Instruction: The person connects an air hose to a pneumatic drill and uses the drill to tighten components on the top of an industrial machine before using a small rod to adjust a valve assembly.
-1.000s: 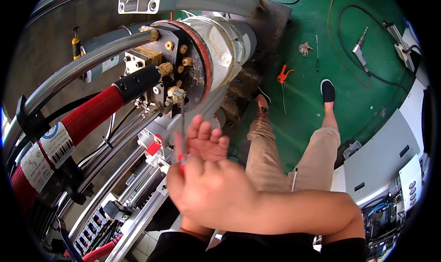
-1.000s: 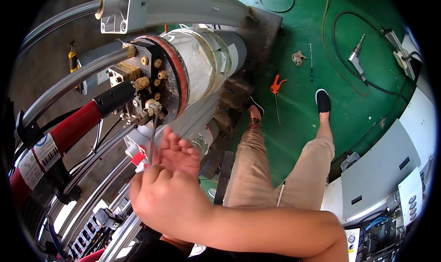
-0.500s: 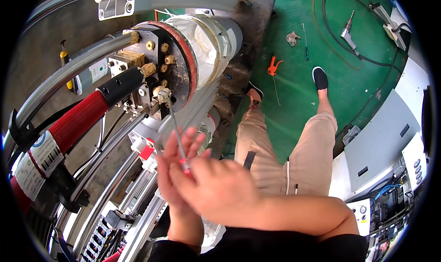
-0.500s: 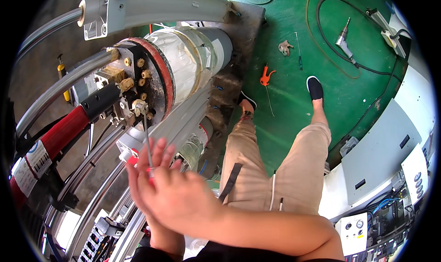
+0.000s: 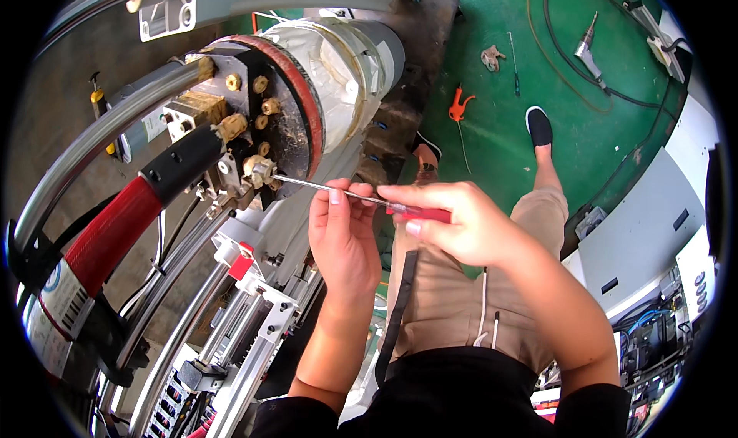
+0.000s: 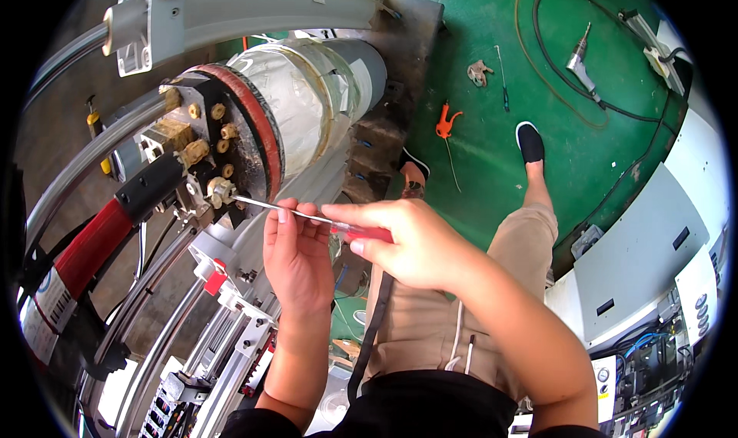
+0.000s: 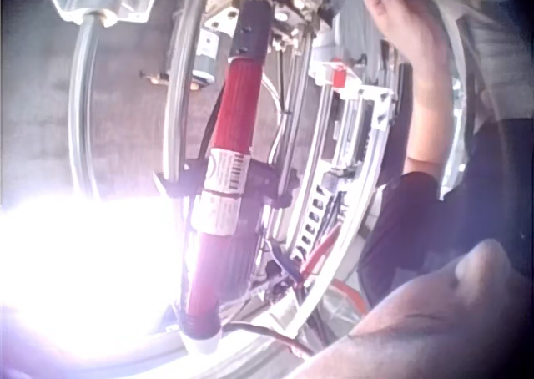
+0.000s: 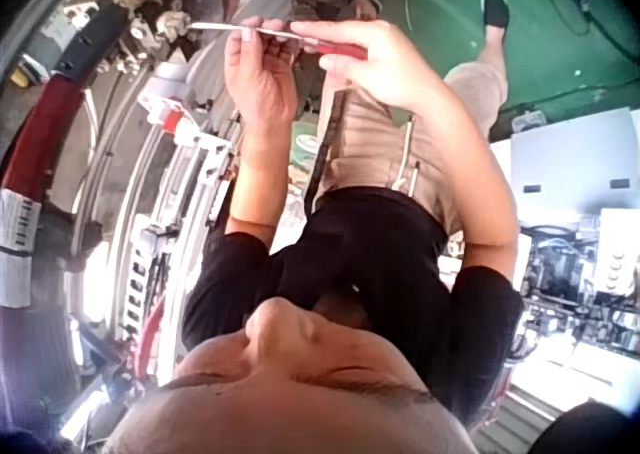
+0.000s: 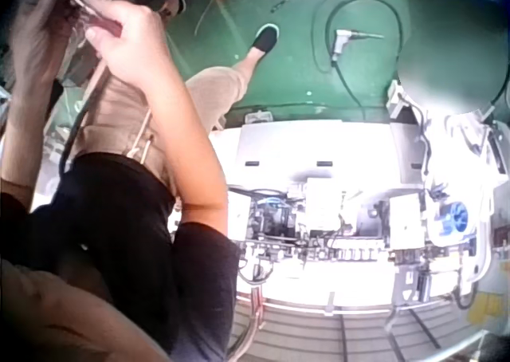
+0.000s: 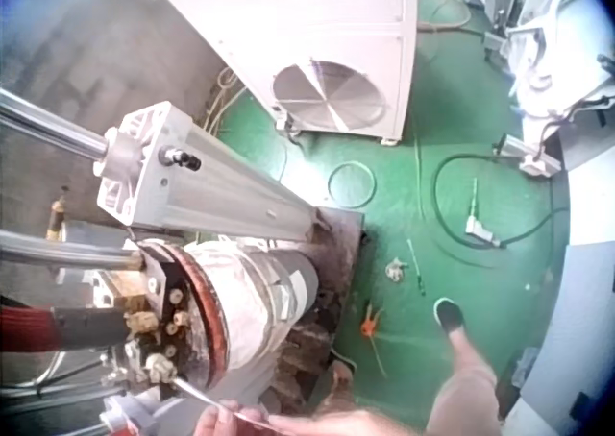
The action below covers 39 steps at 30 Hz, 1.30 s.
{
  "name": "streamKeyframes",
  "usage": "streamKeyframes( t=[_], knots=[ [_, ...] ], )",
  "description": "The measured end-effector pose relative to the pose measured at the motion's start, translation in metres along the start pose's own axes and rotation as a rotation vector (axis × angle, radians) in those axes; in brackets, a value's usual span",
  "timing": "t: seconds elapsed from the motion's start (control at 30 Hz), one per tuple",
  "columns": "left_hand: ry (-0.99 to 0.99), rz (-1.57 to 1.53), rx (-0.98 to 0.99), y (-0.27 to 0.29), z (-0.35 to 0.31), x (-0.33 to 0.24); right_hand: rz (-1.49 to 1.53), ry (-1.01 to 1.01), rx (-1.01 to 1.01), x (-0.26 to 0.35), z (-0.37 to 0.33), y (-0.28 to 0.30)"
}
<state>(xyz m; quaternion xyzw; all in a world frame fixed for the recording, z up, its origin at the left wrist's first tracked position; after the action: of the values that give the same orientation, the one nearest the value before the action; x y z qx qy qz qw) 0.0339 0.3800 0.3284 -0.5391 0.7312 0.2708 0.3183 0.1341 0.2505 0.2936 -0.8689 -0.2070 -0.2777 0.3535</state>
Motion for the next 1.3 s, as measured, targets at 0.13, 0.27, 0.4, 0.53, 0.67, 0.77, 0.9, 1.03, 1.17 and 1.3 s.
streamKeyframes(
  t=[0.13,0.27,0.4,0.53,0.67,0.77,0.9,1.03,1.17,1.3],
  knots=[
    [-0.119,-0.015,-0.056,-0.006,0.003,0.005,-0.223,0.358,-0.018,0.006,0.021,-0.002],
    [-0.154,-0.084,-0.124,-0.005,0.006,0.003,-0.334,0.415,-0.078,0.014,0.026,-0.003],
    [-0.119,-0.017,-0.049,-0.001,0.000,-0.010,-0.337,0.297,-0.203,0.012,-0.005,-0.032],
    [0.026,0.000,-0.146,-0.001,-0.008,-0.025,-0.008,0.071,-0.301,0.029,-0.028,-0.062],
    [0.153,-0.071,-0.157,-0.002,-0.019,-0.037,0.713,-0.479,-0.235,0.028,-0.053,-0.095],
    [0.203,-0.165,0.010,-0.007,-0.021,-0.047,1.101,-0.676,-0.144,0.043,-0.069,-0.132],
    [0.373,-0.297,-0.015,-0.010,-0.038,-0.063,1.171,-0.596,-0.190,0.048,-0.068,-0.161],
    [0.359,-0.200,0.008,0.012,-0.038,-0.071,1.288,-0.680,-0.111,0.052,-0.073,-0.186],
    [0.283,0.092,0.056,0.041,-0.039,-0.075,1.284,-0.477,-0.166,0.023,-0.056,-0.207],
    [-0.010,0.333,-0.225,0.077,-0.070,-0.094,1.217,-0.356,-0.183,-0.003,-0.050,-0.231]
  ],
)
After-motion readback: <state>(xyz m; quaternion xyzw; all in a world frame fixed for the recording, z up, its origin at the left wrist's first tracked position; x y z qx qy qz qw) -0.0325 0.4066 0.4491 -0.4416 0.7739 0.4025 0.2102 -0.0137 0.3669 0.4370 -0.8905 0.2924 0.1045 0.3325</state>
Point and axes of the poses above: each hand's wrist, its own z-axis towards the middle knuckle, its own y-axis out of the back of the hand, x = y × z, the point moved 6 cm from there along z, towards the middle knuckle, and after that the axes turned 13 degrees about -x, right-handed, at the moved point
